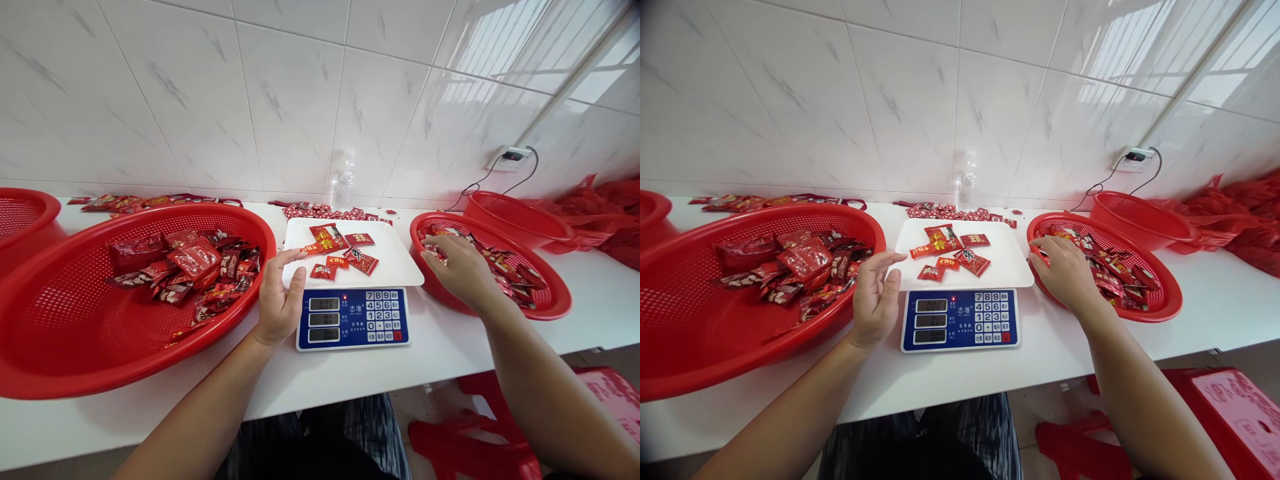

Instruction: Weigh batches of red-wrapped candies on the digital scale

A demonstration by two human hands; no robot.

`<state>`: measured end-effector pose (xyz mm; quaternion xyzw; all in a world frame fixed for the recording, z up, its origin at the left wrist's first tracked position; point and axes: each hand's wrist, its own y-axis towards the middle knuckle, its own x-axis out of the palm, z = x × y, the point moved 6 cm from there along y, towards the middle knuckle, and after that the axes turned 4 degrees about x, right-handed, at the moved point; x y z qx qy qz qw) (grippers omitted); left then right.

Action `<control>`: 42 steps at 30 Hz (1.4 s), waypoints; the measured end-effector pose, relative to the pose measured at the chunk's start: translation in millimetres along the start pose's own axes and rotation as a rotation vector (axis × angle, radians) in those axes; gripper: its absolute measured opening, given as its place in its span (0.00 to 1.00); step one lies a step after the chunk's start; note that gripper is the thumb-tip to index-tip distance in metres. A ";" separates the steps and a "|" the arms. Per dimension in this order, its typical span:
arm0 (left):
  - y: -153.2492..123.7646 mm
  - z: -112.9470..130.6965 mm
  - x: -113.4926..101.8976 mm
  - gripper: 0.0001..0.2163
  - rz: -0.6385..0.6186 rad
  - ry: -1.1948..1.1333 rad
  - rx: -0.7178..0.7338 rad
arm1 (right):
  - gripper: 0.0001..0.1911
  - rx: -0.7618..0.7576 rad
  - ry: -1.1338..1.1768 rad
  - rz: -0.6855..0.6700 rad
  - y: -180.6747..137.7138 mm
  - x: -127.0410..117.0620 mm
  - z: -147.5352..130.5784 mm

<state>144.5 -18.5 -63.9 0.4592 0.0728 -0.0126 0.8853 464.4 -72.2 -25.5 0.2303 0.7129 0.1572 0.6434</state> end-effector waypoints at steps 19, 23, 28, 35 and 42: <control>0.1 0.3 0.0 0.15 0.003 -0.005 -0.006 | 0.14 -0.176 0.128 -0.160 -2.3 26.1 -52.2; -0.5 -0.4 -1.7 0.15 0.006 0.003 -0.015 | 0.13 -0.247 0.174 -0.202 -0.9 33.2 -76.8; -1.5 -0.4 -1.7 0.15 0.003 -0.005 -0.020 | 0.12 -0.281 0.222 -0.189 2.6 32.9 -94.6; -1.9 -0.5 -1.2 0.15 0.012 -0.018 -0.031 | 0.13 -0.409 0.239 -0.155 3.5 35.2 -131.2; -2.0 -1.7 -1.8 0.15 0.017 -0.004 -0.032 | 0.19 -0.404 0.134 -0.197 14.0 53.7 -167.9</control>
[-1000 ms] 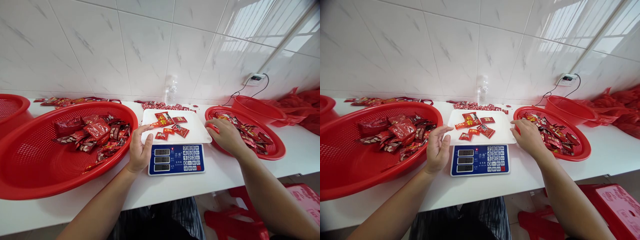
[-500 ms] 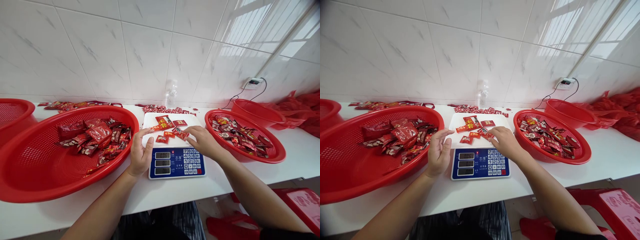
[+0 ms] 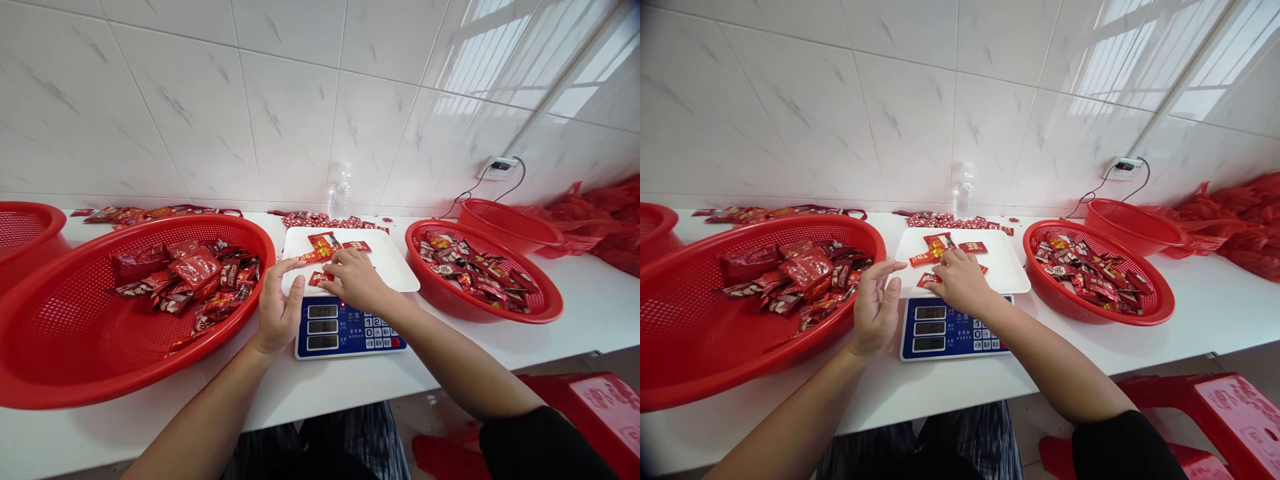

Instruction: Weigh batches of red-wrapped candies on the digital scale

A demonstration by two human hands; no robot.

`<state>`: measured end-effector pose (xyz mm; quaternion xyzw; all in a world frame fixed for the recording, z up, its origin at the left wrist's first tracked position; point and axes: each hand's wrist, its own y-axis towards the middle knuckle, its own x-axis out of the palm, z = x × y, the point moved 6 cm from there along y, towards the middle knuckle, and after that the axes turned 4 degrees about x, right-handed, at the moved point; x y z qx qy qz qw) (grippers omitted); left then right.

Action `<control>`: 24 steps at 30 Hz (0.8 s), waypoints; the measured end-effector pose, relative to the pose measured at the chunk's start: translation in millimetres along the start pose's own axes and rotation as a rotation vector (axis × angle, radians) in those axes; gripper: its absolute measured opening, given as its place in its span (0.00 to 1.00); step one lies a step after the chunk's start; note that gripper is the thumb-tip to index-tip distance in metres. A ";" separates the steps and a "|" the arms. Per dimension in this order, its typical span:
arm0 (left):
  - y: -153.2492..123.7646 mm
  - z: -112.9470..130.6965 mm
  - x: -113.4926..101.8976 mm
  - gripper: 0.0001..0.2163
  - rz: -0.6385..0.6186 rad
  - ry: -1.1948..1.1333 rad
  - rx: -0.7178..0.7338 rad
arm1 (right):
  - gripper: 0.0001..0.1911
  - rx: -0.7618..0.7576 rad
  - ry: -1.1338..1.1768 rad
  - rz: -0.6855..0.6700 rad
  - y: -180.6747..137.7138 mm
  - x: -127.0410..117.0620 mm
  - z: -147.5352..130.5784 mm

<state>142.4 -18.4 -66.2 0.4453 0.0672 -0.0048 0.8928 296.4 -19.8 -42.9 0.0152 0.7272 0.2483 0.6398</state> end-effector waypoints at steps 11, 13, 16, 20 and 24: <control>1.5 1.6 -0.8 0.15 -0.011 0.002 0.016 | 0.10 0.051 0.075 0.175 -12.3 -35.1 19.7; 1.8 2.5 -0.6 0.14 -0.014 0.000 0.022 | 0.10 0.160 0.040 0.264 -30.6 -57.3 51.9; 1.4 3.3 0.5 0.14 -0.012 -0.002 0.023 | 0.12 0.391 -0.118 0.364 -67.4 -82.1 110.1; 0.6 3.7 2.3 0.14 -0.011 -0.001 0.024 | 0.20 0.610 -0.269 0.287 -110.5 -82.9 161.6; 1.0 2.5 2.9 0.13 -0.010 -0.010 0.025 | 0.21 0.580 -0.237 0.196 -122.1 -67.3 163.2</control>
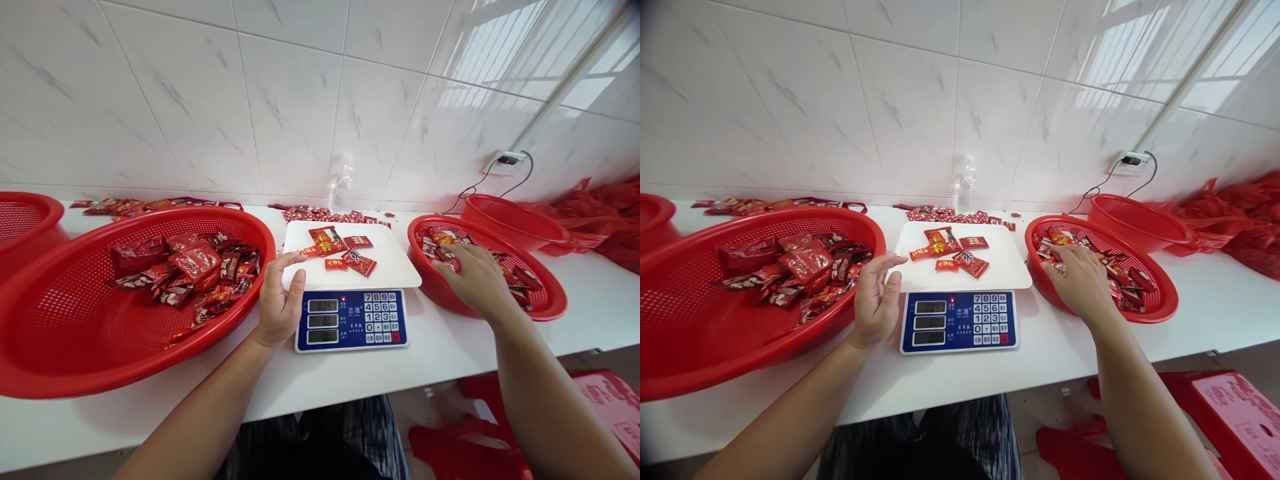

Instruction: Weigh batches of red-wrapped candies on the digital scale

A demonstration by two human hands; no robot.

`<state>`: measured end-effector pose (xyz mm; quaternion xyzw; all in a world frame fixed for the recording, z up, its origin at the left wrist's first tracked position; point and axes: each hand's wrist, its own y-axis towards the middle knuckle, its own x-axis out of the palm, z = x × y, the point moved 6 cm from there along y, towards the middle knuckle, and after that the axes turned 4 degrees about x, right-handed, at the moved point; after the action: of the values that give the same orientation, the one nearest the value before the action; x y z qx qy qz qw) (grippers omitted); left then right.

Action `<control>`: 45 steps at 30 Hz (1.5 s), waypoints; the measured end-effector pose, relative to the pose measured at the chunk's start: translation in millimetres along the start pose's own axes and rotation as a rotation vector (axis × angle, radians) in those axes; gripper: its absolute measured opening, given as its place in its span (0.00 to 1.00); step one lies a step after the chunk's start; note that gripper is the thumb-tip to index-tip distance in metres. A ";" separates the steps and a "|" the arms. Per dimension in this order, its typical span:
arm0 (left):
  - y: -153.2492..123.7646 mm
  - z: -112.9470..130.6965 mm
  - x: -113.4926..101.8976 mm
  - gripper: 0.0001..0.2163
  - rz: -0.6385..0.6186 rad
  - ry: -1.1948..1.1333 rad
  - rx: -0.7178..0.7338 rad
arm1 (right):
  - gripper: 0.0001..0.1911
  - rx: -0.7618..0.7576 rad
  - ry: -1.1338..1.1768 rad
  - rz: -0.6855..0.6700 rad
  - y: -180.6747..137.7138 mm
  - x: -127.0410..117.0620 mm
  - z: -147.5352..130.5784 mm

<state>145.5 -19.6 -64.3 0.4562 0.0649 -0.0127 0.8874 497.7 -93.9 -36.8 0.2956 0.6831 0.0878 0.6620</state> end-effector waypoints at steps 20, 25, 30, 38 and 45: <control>0.6 -2.1 -0.2 0.14 -0.005 0.017 -0.015 | 0.19 -0.381 0.201 -0.152 -8.7 16.2 -113.0; 1.1 -1.4 -0.4 0.14 -0.011 0.021 -0.012 | 0.18 -0.394 0.204 -0.182 -8.0 18.7 -123.1; 0.6 -1.2 -0.7 0.14 -0.009 0.021 -0.008 | 0.18 -0.420 0.203 -0.217 -8.7 25.6 -128.9; -0.6 -2.8 -1.0 0.14 0.001 0.013 -0.028 | 0.18 -0.433 0.214 -0.241 -7.3 28.9 -133.3; 4.9 -3.8 -3.1 0.15 0.015 0.026 -0.044 | 0.16 -0.322 0.208 -0.187 -1.3 9.6 -107.2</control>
<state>142.4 -13.8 -62.1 0.4374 0.0734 0.0015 0.8963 395.3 -60.9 -34.1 0.1108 0.7492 0.1640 0.6320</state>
